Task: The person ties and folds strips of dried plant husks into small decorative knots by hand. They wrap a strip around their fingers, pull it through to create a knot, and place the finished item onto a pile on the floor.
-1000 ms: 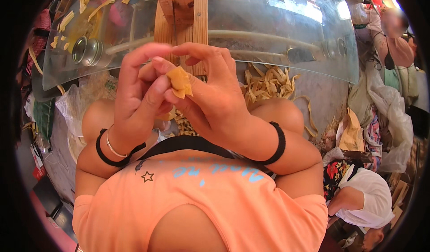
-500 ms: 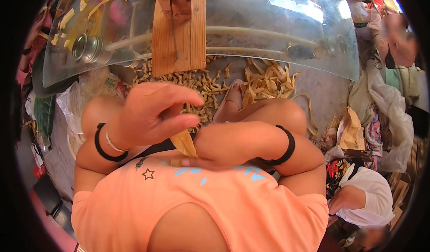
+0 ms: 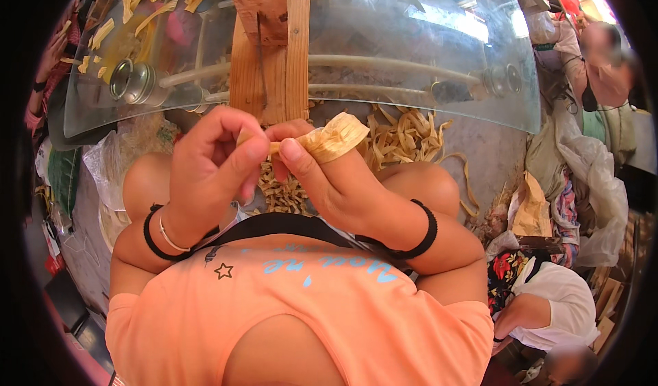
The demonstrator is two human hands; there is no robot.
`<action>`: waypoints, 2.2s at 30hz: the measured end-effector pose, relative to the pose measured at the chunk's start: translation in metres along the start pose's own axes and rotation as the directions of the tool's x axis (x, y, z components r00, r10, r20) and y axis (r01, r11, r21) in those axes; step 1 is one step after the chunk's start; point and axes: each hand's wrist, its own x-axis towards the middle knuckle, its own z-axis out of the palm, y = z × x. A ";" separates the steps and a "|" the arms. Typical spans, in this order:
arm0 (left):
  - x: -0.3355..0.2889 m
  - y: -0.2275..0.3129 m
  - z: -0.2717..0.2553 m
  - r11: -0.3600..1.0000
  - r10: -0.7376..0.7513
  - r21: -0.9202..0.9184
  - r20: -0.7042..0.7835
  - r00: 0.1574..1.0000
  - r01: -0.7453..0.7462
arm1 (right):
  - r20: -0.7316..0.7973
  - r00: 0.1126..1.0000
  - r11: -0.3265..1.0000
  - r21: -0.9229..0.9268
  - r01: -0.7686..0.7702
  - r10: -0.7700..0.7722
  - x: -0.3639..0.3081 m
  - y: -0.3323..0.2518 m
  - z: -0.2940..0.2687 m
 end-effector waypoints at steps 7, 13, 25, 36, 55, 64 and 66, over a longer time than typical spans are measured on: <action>0.013 -0.024 -0.017 0.686 0.614 0.240 0.315 0.724 -0.687 | 0.012 0.997 0.987 0.141 -0.075 0.074 -0.008 -0.027 -0.008; 0.017 -0.035 -0.028 0.776 0.477 0.223 0.405 0.780 -0.591 | 0.081 0.997 0.973 0.230 -0.011 -0.008 -0.005 -0.016 0.002; -0.001 -0.036 -0.005 0.546 0.673 0.445 0.271 0.688 -0.710 | -0.027 0.905 0.507 -0.835 0.213 -0.425 0.000 0.009 0.000; 0.006 -0.015 -0.023 0.595 0.521 0.448 0.416 0.745 -0.667 | 0.179 0.940 0.573 -0.755 0.320 -0.289 0.005 -0.009 -0.010; 0.013 -0.008 -0.040 0.732 0.405 0.301 0.528 0.746 -0.611 | 0.230 0.966 0.847 -0.485 0.218 -0.117 0.000 -0.025 -0.025; 0.009 -0.013 -0.038 0.884 0.465 -0.052 0.199 0.862 -0.465 | 0.080 0.936 0.938 -0.075 -0.338 0.344 -0.003 -0.014 -0.014; 0.007 -0.010 -0.031 0.915 0.397 -0.152 0.181 0.900 -0.373 | 0.166 0.916 0.918 -0.227 -0.326 0.366 -0.002 -0.011 -0.021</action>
